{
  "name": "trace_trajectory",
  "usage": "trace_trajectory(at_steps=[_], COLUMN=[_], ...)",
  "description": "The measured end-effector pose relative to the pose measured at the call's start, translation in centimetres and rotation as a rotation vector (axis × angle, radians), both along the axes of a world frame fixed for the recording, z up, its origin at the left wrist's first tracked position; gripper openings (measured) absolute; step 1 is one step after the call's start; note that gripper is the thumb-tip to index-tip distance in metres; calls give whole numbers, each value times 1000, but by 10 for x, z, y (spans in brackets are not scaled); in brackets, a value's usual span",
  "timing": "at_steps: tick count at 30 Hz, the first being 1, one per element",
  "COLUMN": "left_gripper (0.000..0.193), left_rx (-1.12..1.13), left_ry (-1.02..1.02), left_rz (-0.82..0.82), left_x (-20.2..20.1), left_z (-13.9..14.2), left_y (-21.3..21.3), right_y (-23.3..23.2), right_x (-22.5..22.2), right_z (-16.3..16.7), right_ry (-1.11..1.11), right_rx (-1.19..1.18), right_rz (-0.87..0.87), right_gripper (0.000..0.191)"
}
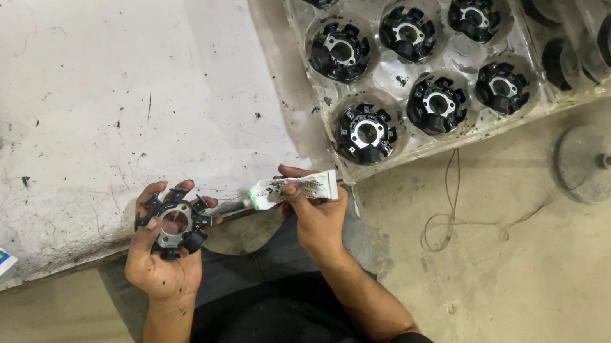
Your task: The person holds a rotor component in one hand and a glue tube in the other, squeezing adhesive onto the magnet pads of the part. They rotate the part to reach each pad, then place the finished part into a plastic tray and pick up the next one, repeating the process for a series of parts.
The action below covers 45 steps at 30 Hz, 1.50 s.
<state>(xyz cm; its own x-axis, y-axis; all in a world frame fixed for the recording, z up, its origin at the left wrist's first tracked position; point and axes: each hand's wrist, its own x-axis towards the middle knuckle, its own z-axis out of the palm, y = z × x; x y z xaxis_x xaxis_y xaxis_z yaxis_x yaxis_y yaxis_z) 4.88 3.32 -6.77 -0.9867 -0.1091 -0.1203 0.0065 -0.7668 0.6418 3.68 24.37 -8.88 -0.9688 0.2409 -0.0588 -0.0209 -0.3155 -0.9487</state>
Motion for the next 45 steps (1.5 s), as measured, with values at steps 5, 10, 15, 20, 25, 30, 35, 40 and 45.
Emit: trace_trajectory(at_steps=[5, 10, 15, 20, 25, 30, 35, 40, 45], left_gripper=[56, 55, 55, 55, 55, 55, 55, 55, 54], left_rx=[-10, -20, -24, -29, -12, -1, -24, -6, 10], left_ry=[9, 15, 23, 9, 5, 31, 49, 60, 91], left_rz=[1, 3, -2, -2, -5, -10, -7, -5, -17], left_x=[-1, -2, -3, -3, -4, -5, -5, -7, -9], left_z=[1, 1, 1, 3, 3, 2, 0, -2, -3], left_y=[1, 3, 3, 4, 4, 6, 7, 7, 8], right_y=[-1, 1, 1, -1, -1, 1, 1, 1, 5], right_x=[-2, 1, 1, -3, -8, -11, -12, -11, -11], right_z=[0, -8, -13, -9, -5, -4, -6, -13, -20], right_ry=[39, 97, 174, 108, -16, -22, -39, 91, 83], right_rx=[-23, -18, 16, -32, -83, -164, -210, -240, -247], right_rz=[51, 107, 92, 115, 150, 90, 77, 99, 81], right_gripper=[20, 11, 8, 11, 21, 33, 36, 36, 29])
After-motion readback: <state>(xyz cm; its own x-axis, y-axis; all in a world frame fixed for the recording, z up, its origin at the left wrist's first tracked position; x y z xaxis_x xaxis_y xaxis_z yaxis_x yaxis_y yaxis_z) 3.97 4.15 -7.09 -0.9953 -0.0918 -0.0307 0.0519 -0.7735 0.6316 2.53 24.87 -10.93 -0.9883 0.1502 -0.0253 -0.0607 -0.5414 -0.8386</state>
